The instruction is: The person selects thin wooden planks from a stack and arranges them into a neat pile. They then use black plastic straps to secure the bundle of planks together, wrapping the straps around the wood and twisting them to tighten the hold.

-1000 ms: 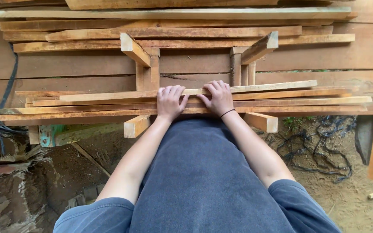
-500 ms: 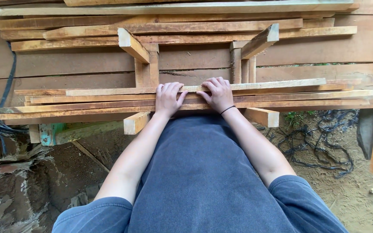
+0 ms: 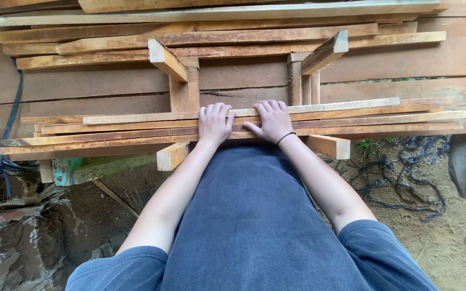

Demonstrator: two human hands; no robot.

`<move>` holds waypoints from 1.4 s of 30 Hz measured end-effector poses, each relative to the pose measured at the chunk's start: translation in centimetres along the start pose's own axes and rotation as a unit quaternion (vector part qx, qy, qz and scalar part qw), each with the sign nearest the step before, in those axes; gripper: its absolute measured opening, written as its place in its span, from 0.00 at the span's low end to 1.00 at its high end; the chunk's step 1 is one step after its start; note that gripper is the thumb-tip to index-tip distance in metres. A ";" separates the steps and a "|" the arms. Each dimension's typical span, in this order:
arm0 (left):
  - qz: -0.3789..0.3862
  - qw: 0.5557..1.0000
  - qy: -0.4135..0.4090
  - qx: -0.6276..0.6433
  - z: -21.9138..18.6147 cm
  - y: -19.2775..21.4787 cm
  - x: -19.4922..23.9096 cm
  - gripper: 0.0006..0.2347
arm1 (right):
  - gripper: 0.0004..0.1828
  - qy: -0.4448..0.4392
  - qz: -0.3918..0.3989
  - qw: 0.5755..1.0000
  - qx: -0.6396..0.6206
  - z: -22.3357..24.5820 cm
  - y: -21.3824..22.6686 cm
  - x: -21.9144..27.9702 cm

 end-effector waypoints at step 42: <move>0.087 0.363 0.545 0.751 -4.0 6.6 5.8 0.42 | 0.65 0.010 0.232 0.966 0.112 0.7 -3.1 0.9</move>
Point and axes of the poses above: each hand's wrist, its own x-axis away from the middle knuckle, its own y-axis out of the back of the hand, z = x × y, the point moved 4 cm from there along -x, towards the middle knuckle, and after that the axes turned 5 degrees about x, right-handed, at the moved point
